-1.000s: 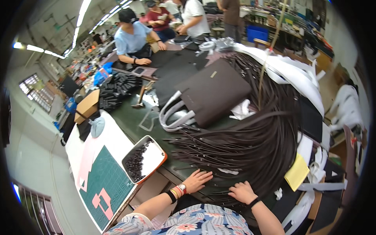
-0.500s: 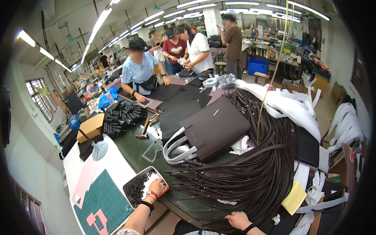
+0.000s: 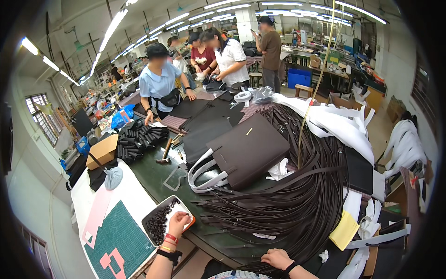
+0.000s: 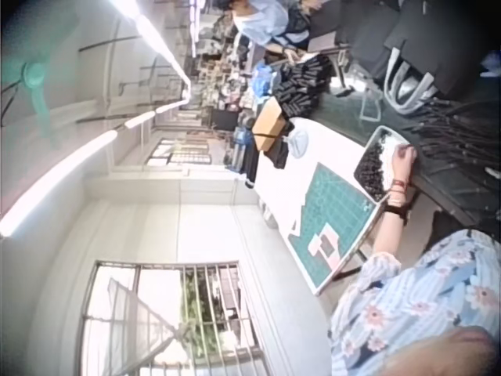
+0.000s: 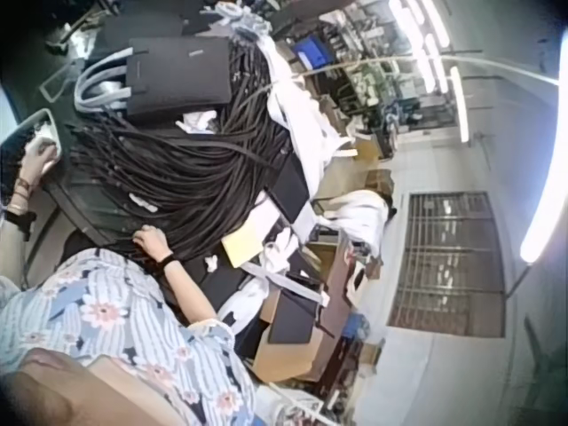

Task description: The person attaches small black plastic hardware pieces to the ends of long dark leather straps. They pick up a strap, slide a plastic piece onto the end, and place the finished strap onto a growing pile on the table. The task is performed by hand without tools in a factory setting.

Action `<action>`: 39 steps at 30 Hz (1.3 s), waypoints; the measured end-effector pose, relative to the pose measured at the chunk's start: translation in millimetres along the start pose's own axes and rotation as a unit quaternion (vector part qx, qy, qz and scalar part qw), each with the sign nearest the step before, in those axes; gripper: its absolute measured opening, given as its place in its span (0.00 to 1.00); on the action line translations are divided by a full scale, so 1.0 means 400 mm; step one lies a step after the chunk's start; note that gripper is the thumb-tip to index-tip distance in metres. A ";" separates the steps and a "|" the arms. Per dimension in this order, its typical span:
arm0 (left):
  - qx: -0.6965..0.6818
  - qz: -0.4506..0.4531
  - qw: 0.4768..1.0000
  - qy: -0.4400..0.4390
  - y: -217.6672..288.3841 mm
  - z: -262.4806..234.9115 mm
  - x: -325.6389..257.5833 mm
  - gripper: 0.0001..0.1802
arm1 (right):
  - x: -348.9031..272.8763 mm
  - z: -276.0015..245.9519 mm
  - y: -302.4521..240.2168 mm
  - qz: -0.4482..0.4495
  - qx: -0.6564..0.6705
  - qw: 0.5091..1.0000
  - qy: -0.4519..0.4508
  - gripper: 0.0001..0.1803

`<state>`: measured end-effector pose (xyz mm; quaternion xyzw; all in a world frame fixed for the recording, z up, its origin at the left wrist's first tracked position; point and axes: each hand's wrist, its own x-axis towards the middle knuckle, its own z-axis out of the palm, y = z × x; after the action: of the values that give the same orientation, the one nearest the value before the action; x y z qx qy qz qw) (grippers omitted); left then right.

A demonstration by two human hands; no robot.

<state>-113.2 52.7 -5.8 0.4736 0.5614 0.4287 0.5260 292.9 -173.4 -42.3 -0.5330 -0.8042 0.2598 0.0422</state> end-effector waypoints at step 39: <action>-0.169 -0.160 0.904 -0.359 -0.047 0.332 -0.274 0.16 | 0.013 -0.189 -0.117 0.027 0.160 0.968 0.190 0.10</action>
<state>17.5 -60.7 -14.7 0.4033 0.3216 0.2283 0.8257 277.9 -154.5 43.5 -0.5805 -0.7145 0.2800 0.2724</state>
